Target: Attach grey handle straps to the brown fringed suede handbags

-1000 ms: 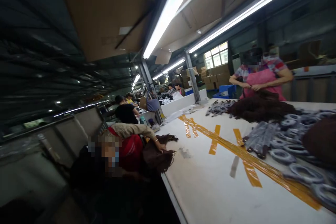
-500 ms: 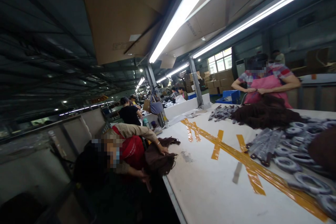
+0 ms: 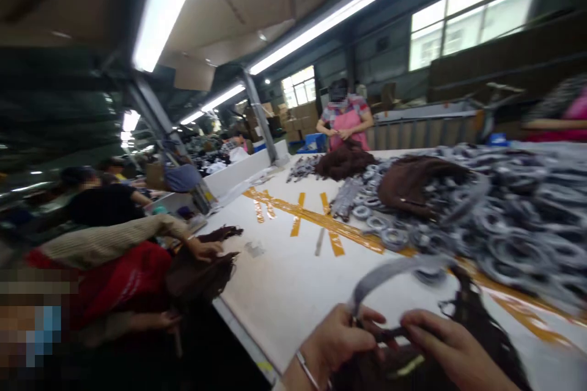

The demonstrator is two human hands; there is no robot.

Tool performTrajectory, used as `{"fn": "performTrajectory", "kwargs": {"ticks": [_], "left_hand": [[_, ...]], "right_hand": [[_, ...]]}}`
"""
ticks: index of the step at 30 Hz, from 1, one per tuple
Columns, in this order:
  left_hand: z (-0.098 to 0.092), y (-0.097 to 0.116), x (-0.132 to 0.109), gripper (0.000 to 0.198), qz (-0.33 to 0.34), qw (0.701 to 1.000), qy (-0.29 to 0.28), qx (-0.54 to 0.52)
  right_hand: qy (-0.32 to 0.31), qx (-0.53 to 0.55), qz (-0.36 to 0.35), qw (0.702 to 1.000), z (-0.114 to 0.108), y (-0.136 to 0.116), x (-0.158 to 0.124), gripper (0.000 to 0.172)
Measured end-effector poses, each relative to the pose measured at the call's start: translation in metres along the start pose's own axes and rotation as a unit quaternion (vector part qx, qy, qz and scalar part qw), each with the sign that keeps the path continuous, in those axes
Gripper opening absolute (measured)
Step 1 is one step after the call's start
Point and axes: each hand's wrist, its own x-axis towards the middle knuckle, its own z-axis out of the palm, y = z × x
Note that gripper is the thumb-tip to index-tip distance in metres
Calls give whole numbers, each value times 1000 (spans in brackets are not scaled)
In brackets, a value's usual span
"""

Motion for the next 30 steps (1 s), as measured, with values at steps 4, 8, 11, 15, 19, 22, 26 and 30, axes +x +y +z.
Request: {"fn": "performTrajectory", "kwargs": {"ticks": [4, 8, 11, 15, 19, 22, 26, 30], "left_hand": [[-1, -2, 20, 47, 6, 1000, 16, -3], [1, -1, 25, 34, 4, 999, 31, 39], [5, -4, 29, 36, -26, 995, 18, 95], [9, -7, 35, 48, -41, 993, -2, 111], [10, -7, 35, 40, -23, 996, -13, 80], [6, -5, 30, 29, -28, 998, -19, 50], [-6, 3, 24, 22, -28, 995, 37, 83], [-18, 10, 22, 22, -12, 980, 57, 191]], "right_hand": [[-2, 32, 27, 999, -5, -5, 3, 29], [2, 34, 3, 999, -5, -12, 8, 21], [-1, 19, -2, 1000, -7, -14, 10, 18], [-8, 30, 10, 999, -6, -16, 15, 16], [0, 37, 9, 999, -4, -13, 19, 17], [27, 35, 20, 999, -3, -8, 19, 18], [50, 31, 27, 998, -1, 1, 21, 20], [69, 18, 32, 997, 6, 13, 23, 23]]}}
